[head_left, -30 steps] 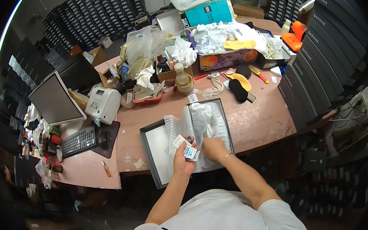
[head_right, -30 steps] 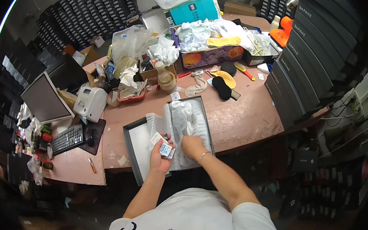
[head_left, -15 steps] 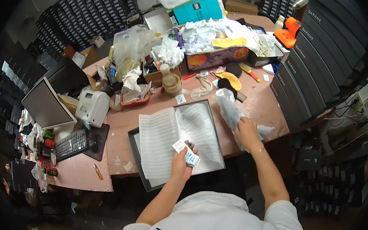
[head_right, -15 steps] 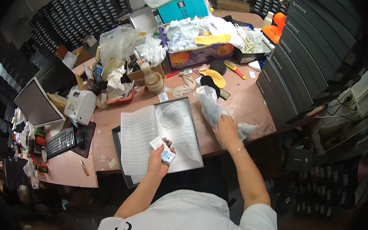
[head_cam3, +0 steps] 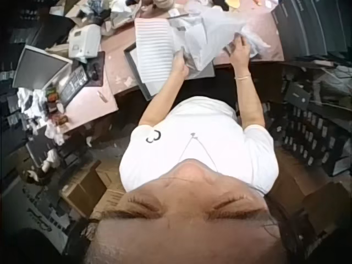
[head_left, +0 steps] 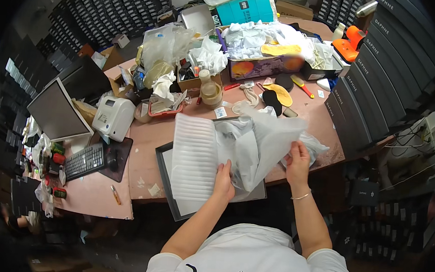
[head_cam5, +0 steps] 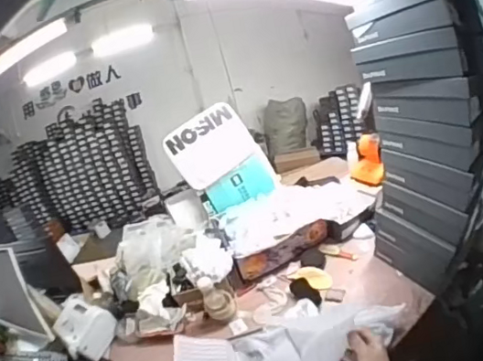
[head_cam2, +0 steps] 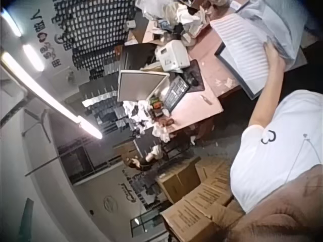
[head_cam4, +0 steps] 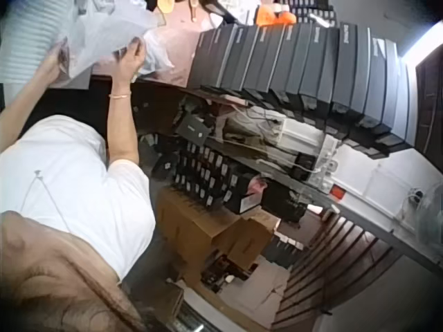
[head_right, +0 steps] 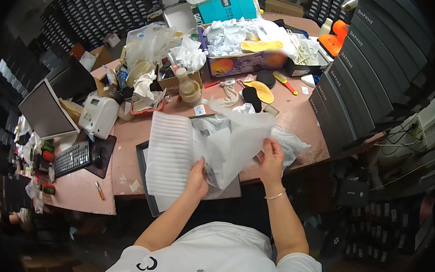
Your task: Inspecting and packaging pairs of high-heeled shoes into boxes with protective tissue paper.
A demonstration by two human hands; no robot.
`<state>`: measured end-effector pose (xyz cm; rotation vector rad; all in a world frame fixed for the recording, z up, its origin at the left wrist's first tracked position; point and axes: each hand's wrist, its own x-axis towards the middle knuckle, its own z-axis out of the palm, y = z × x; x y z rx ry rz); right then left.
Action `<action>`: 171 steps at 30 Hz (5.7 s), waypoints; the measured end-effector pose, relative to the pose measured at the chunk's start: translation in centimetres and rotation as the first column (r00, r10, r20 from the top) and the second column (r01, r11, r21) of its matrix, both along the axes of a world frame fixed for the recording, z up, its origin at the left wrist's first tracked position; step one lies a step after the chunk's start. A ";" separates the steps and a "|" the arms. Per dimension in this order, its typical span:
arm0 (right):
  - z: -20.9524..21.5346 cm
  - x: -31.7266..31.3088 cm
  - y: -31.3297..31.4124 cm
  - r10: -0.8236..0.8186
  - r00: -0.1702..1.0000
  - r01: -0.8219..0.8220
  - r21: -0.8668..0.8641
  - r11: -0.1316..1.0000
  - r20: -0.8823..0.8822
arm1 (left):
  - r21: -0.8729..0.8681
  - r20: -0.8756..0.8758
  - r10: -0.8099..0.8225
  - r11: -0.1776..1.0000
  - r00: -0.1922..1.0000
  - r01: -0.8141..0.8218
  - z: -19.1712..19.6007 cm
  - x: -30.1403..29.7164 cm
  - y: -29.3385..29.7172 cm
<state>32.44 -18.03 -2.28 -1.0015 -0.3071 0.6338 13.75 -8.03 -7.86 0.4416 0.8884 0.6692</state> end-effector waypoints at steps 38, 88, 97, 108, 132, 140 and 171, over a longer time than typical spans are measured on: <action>-6.4 1.0 4.1 0.393 0.554 0.176 -0.564 0.807 0.734 | 0.363 -0.210 -0.022 0.927 0.977 0.099 -3.1 -3.9 2.5; 6.3 -13.8 4.0 0.225 0.235 -0.023 -0.226 0.974 0.946 | 0.653 0.093 0.446 0.648 0.890 -0.392 4.7 -7.2 -0.6; 8.5 -17.9 4.2 0.433 0.466 -0.450 -0.214 0.867 0.771 | 0.772 -0.254 0.382 0.634 0.889 -0.051 5.3 -7.6 -0.8; 8.1 -11.4 1.8 0.675 0.468 -0.397 -0.547 0.737 0.570 | 0.500 0.125 0.219 0.828 0.968 -0.252 5.8 -9.4 2.2; 4.6 -3.2 -1.4 0.761 0.627 -0.671 -0.381 0.636 0.167 | 0.599 0.377 0.173 0.704 0.910 -0.382 18.2 -6.1 12.4; 4.1 -2.9 -1.7 0.813 0.582 -0.802 -0.144 0.579 0.029 | 0.763 0.646 0.131 -0.069 0.752 -0.643 31.7 -4.7 13.1; 9.1 -6.5 4.6 0.480 -0.004 -0.243 -0.467 0.850 0.877 | 0.004 0.115 -0.280 0.960 0.953 0.281 11.5 -6.5 -1.7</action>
